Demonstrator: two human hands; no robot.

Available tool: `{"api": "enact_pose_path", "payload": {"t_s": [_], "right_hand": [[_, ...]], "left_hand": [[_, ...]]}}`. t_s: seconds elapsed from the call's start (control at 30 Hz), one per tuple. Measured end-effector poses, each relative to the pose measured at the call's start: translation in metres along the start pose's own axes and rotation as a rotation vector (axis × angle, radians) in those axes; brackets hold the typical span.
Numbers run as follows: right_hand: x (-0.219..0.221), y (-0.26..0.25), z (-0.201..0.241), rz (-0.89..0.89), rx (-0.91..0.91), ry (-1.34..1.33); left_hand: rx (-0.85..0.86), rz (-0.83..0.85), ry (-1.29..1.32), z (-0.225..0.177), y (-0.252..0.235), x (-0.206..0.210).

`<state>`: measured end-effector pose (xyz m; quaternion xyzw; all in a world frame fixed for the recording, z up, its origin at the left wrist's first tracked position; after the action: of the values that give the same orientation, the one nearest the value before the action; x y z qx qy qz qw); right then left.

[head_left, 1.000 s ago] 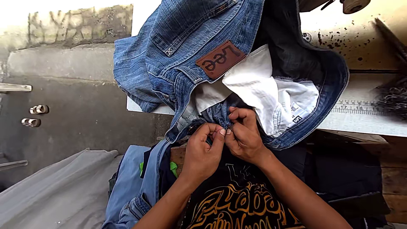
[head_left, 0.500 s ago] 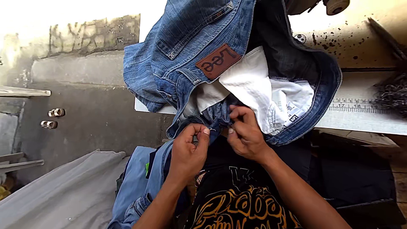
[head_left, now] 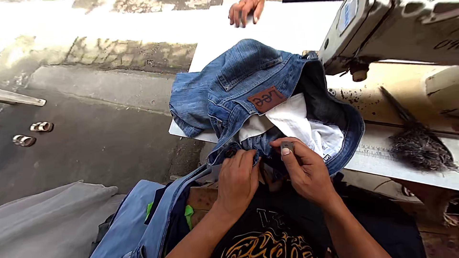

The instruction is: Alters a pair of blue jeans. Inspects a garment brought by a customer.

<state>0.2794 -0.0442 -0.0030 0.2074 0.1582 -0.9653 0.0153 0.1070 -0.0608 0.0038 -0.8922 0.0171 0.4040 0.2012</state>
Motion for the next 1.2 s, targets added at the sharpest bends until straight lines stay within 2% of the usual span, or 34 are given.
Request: {"api": "enact_pose_path", "payload": {"t_s": [0.1, 0.2, 0.27, 0.4, 0.5, 0.57, 0.6, 0.7, 0.73, 0.77, 0.83, 0.87, 0.9, 0.97, 1.03, 1.07, 1.1, 1.13, 1.2], "right_hand": [[-0.012, -0.036, 0.027, 0.057, -0.270, 0.162], [-0.015, -0.088, 0.057, 0.110, -0.439, 0.292], [-0.012, -0.119, 0.075, 0.057, -0.460, 0.313], [0.016, -0.143, 0.100, -0.156, -0.508, 0.029], [0.033, -0.140, 0.108, -0.311, -0.456, -0.076], [0.026, -0.137, 0.104, -0.462, -0.446, -0.078], [0.017, -0.136, 0.101, -0.519, -0.450, -0.094], [-0.006, -0.126, 0.095, -0.585, -0.503, -0.163], [-0.009, -0.123, 0.093, -0.590, -0.536, -0.154], [-0.011, -0.120, 0.093, -0.600, -0.570, -0.124], [-0.009, -0.116, 0.092, -0.620, -0.640, -0.043], [-0.007, -0.115, 0.092, -0.622, -0.670, 0.001], [-0.007, -0.113, 0.092, -0.624, -0.690, 0.043], [-0.010, -0.113, 0.092, -0.656, -0.719, 0.091], [-0.019, -0.110, 0.090, -0.702, -0.741, 0.117], [-0.027, -0.106, 0.089, -0.730, -0.739, 0.125], [-0.036, -0.099, 0.087, -0.760, -0.729, 0.138], [-0.048, -0.091, 0.085, -0.782, -0.711, 0.161], [-0.067, -0.065, 0.085, -0.787, -0.681, 0.269]], "left_hand": [[0.157, -0.100, 0.089, -0.012, -0.019, -0.038], [0.389, -0.109, 0.118, -0.009, -0.051, -0.077], [0.598, -0.120, 0.093, -0.007, -0.069, -0.101], [1.018, -0.313, 0.089, -0.018, -0.087, -0.133], [1.159, -0.418, 0.032, -0.020, -0.095, -0.143], [1.085, -0.362, -0.001, -0.013, -0.098, -0.153], [1.003, -0.275, 0.041, -0.008, -0.101, -0.160], [0.720, 0.123, 0.369, 0.005, -0.114, -0.186], [0.669, 0.120, 0.451, 0.006, -0.121, -0.199], [0.626, 0.047, 0.447, 0.003, -0.130, -0.211], [0.478, -0.098, 0.204, -0.017, -0.157, -0.220], [0.352, -0.062, 0.022, -0.029, -0.171, -0.213], [0.221, 0.045, -0.146, -0.040, -0.185, -0.199], [0.045, 0.360, -0.376, -0.055, -0.210, -0.164], [0.025, 0.638, -0.405, -0.048, -0.221, -0.127], [0.045, 0.695, -0.291, -0.039, -0.221, -0.112], [0.046, 0.677, -0.116, -0.033, -0.218, -0.106], [0.034, 0.565, 0.100, -0.029, -0.215, -0.109], [-0.029, 0.187, 0.486, -0.029, -0.210, -0.135]]}}
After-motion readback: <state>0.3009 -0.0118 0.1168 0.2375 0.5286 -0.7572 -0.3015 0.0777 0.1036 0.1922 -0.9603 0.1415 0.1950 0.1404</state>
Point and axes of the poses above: each hand's wrist, its own y-axis away from the middle knuckle, its own x-axis out of the palm, z = x × y, the point moved 4 cm from there along -y, towards the middle knuckle, and after that the axes turned 13 degrees about y, right-handed, at the moved point
